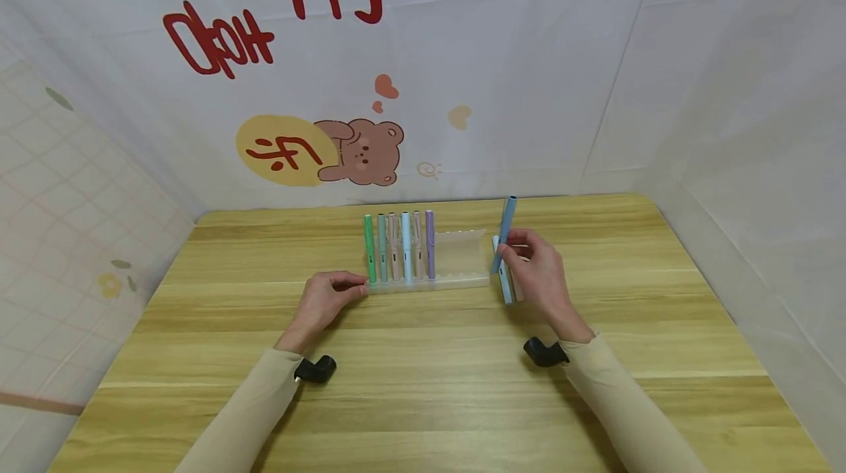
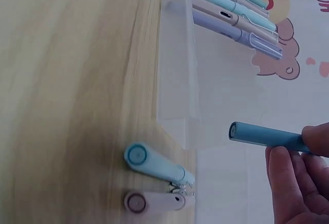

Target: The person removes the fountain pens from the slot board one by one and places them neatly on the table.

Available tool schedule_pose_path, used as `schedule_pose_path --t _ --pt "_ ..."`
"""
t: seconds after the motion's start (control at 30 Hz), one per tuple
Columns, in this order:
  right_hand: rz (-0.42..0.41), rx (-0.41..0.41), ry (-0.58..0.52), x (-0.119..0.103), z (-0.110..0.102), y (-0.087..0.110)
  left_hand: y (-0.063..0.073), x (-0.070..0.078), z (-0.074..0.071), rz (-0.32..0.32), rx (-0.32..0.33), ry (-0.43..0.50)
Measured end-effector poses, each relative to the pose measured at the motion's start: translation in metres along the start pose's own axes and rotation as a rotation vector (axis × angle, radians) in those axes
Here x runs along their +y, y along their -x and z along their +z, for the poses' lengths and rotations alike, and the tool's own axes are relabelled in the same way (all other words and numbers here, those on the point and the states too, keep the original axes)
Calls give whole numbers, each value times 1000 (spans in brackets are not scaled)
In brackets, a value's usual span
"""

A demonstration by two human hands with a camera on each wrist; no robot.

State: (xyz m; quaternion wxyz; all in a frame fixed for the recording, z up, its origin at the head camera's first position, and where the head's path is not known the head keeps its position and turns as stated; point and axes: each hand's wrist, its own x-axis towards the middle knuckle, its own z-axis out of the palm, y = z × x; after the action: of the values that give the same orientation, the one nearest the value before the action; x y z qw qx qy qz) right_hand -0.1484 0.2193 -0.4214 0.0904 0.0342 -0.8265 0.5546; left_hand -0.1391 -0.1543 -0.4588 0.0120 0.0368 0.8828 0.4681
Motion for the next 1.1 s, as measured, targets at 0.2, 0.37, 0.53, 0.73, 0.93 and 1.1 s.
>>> schedule_pose_path --t 0.2,0.37,0.53,0.73,0.93,1.1 --pt "-10 19 43 4 -7 0 0 0 -1 0 3 9" --pt "-13 37 101 7 -14 1 0 1 -1 -15 2 12" --pt "-12 43 126 6 -20 3 0 0 -1 -12 5 16" --pt "-15 44 146 6 -24 4 0 -2 0 -1 11 10" --pt "5 43 171 9 -29 6 0 -3 0 -5 7 20" --pt "8 40 167 11 -32 7 -1 -3 0 1 7 18"
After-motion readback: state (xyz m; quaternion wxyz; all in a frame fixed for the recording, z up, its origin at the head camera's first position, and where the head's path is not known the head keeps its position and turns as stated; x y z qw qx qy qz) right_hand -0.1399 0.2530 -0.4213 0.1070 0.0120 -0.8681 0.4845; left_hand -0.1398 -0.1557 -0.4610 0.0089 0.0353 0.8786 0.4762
